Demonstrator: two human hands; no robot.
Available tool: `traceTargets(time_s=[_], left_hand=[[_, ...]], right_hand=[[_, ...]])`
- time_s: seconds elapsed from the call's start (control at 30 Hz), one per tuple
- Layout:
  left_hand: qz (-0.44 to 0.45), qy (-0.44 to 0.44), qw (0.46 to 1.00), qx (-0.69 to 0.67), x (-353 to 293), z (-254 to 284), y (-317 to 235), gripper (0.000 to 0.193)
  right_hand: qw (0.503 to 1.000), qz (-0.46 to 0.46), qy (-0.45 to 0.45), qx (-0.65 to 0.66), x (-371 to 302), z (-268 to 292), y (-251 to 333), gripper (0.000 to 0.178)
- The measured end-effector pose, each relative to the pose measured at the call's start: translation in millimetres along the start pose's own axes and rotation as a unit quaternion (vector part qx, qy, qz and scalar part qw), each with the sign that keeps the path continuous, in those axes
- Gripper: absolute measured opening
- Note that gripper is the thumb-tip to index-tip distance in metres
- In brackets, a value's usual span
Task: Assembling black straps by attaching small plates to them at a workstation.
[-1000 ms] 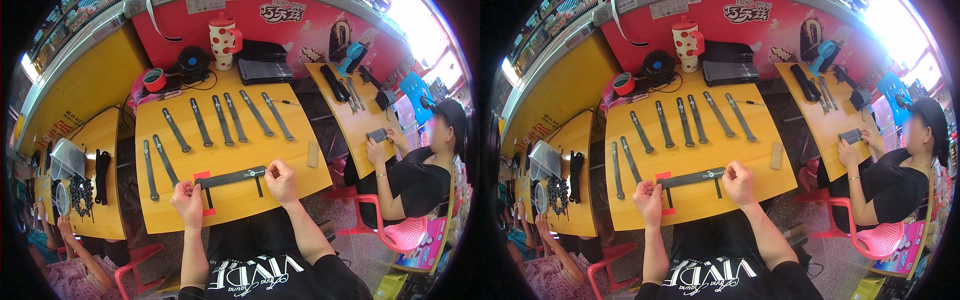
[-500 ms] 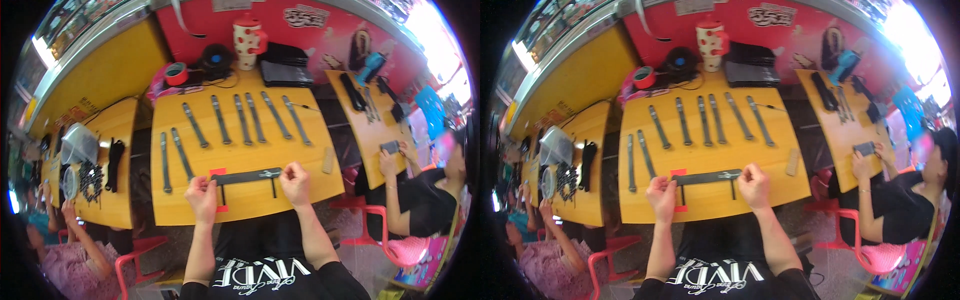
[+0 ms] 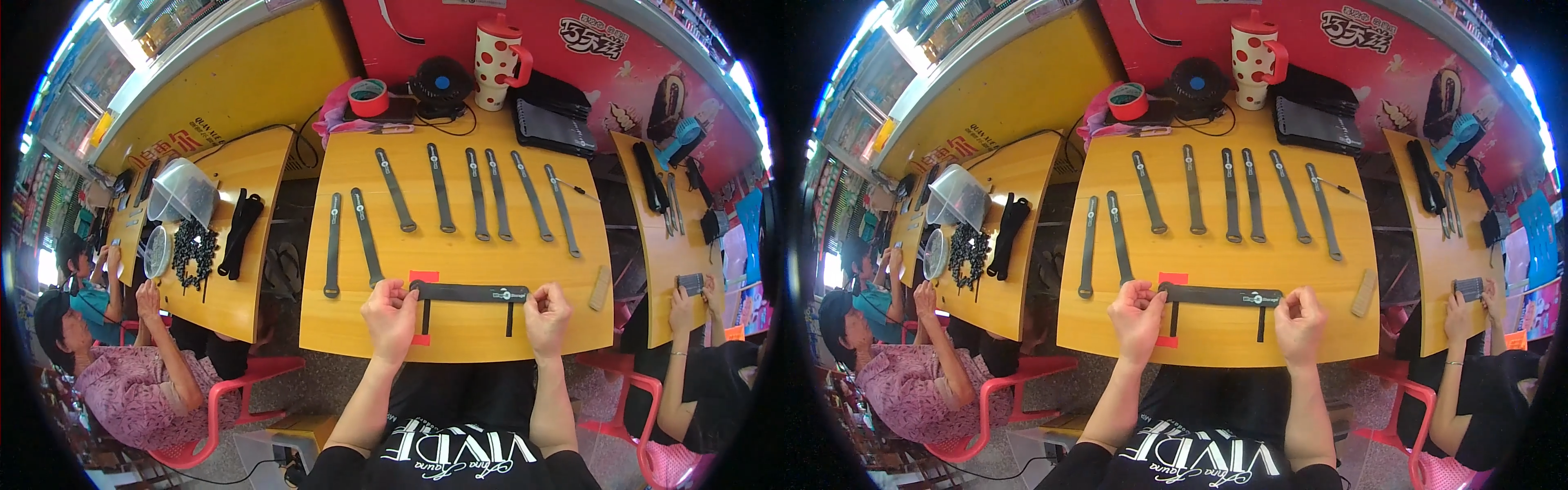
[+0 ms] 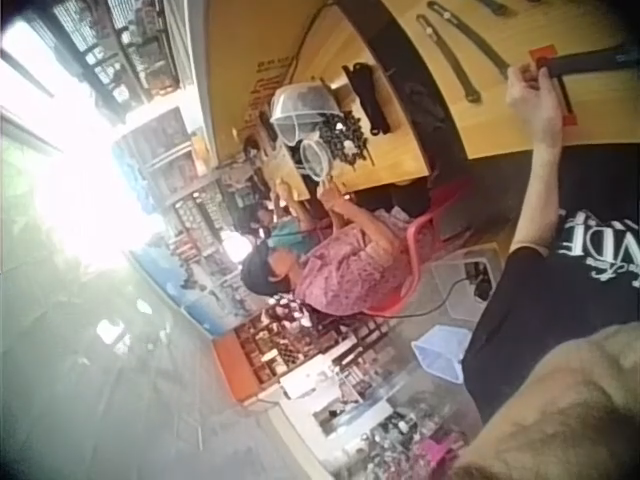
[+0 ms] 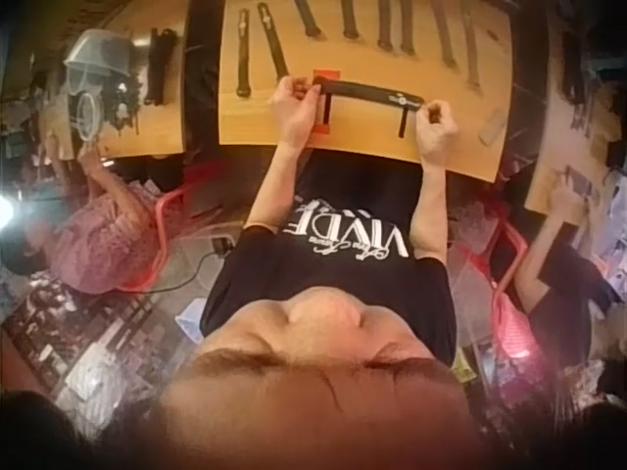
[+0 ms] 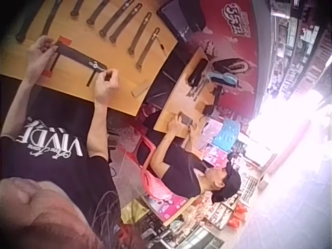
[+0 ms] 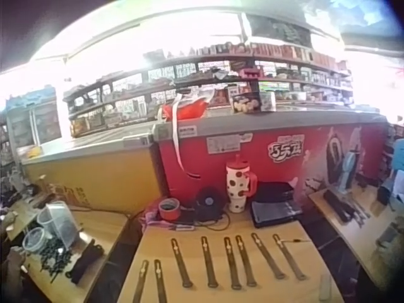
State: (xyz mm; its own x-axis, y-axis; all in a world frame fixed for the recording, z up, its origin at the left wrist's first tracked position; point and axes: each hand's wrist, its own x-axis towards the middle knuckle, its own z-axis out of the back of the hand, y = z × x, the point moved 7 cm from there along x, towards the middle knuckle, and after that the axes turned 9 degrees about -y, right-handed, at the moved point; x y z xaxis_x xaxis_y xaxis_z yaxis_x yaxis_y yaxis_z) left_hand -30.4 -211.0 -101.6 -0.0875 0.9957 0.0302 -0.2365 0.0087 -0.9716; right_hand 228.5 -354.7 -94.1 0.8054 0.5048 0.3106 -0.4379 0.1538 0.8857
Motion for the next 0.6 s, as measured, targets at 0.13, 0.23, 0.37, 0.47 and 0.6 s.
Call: traceTargets(time_s=[0.13, 0.23, 0.37, 0.47, 0.6], left_hand=[[-0.023, -0.006, 1.000, 0.005, 1.1, 0.7, -1.2, 0.018], [-0.019, -0.007, 1.000, 0.006, 1.4, 1.0, -1.4, 0.018], [-0.017, -0.002, 1.000, 0.008, 1.2, -0.1, -2.4, 0.020], [0.010, -0.017, 1.000, -0.001, 1.3, 2.3, -0.6, 0.022], [-0.066, -0.009, 0.997, 0.037, 1.4, 1.6, -1.5, 0.023]], right_hand=[[1.000, 0.026, 0.003, -0.001, 0.0, -1.4, 5.6, 0.021], [1.000, 0.026, 0.005, -0.003, 0.4, -1.7, 6.3, 0.021], [1.000, 0.028, 0.007, -0.001, 0.2, -1.5, 3.5, 0.021], [1.000, 0.026, 0.005, -0.004, 0.0, -1.4, 4.6, 0.021], [1.000, 0.025, 0.008, -0.003, 0.3, -1.7, 2.2, 0.021]])
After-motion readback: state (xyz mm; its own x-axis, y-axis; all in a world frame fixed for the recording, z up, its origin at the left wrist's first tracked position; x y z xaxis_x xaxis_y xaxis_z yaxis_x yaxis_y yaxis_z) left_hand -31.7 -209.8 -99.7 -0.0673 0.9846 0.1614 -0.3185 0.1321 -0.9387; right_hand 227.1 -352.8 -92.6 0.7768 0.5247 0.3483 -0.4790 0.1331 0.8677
